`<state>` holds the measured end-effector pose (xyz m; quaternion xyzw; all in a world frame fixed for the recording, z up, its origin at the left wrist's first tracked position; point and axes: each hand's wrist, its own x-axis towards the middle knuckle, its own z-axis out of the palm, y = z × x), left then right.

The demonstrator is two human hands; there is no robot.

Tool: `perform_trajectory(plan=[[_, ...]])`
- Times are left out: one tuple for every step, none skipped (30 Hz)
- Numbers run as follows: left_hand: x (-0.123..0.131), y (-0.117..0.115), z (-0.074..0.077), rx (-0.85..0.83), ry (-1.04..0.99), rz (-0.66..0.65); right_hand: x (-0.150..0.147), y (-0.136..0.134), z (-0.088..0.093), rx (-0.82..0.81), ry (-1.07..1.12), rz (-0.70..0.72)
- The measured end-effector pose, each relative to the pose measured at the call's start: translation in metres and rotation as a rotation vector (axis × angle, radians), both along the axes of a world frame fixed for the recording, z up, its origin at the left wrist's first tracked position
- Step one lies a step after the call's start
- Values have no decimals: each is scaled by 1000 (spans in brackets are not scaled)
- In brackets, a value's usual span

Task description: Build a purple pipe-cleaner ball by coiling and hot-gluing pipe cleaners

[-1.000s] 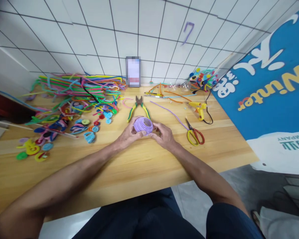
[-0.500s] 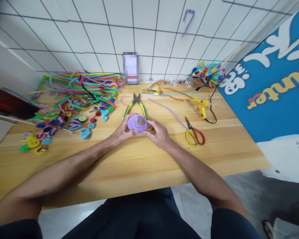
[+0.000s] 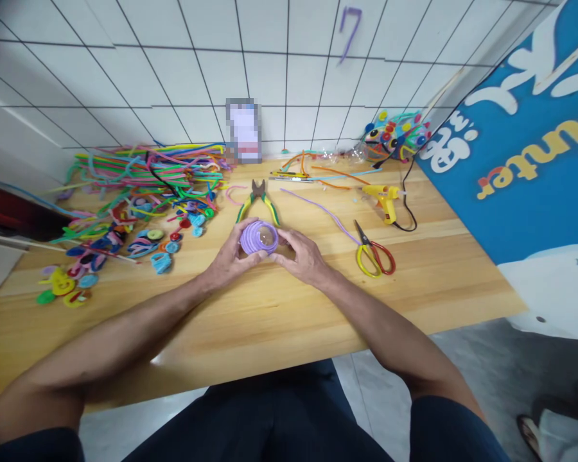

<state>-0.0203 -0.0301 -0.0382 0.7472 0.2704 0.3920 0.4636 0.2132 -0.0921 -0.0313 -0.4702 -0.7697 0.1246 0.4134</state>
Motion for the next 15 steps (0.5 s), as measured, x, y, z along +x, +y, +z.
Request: perform_trajectory(plan=[[0, 1, -1, 68, 17, 5, 0, 0, 0, -12, -6, 2], [0, 2, -1, 137, 32, 7, 1, 1, -1, -19, -10, 0], [-1, 2, -1, 205, 45, 8, 1, 1, -1, -17, -11, -4], [-1, 3, 0, 266, 57, 8, 1, 2, -1, -9, -11, -9], [-1, 3, 0, 315, 67, 7, 1, 2, -2, 1, -10, -13], [-2, 3, 1, 348, 77, 4, 1, 2, -2, 7, -8, -16], [-2, 3, 3, 362, 86, 0, 1, 2, -2, 9, -5, -15], [-3, 2, 4, 363, 94, -4, 1, 2, -3, 7, -4, -11], [-3, 1, 5, 356, 103, -10, 1, 2, -3, 0, -3, -8], [-4, 1, 6, 347, 111, -15, 1, 1, -3, -11, -3, -9], [-5, 0, 7, 342, 117, -20, 1, 1, -4, -21, -3, -12], [-5, 0, 8, 344, 122, -23, 1, 0, -4, -30, -4, -18], [-6, 0, 8, 349, 127, -24, 1, 0, -5, -34, -4, -24], [-6, 0, 9, 356, 131, -25, 1, 0, -6, -34, -3, -28], [-7, 0, 9, 361, 137, -27, 1, -1, -6, -30, 0, -30]])
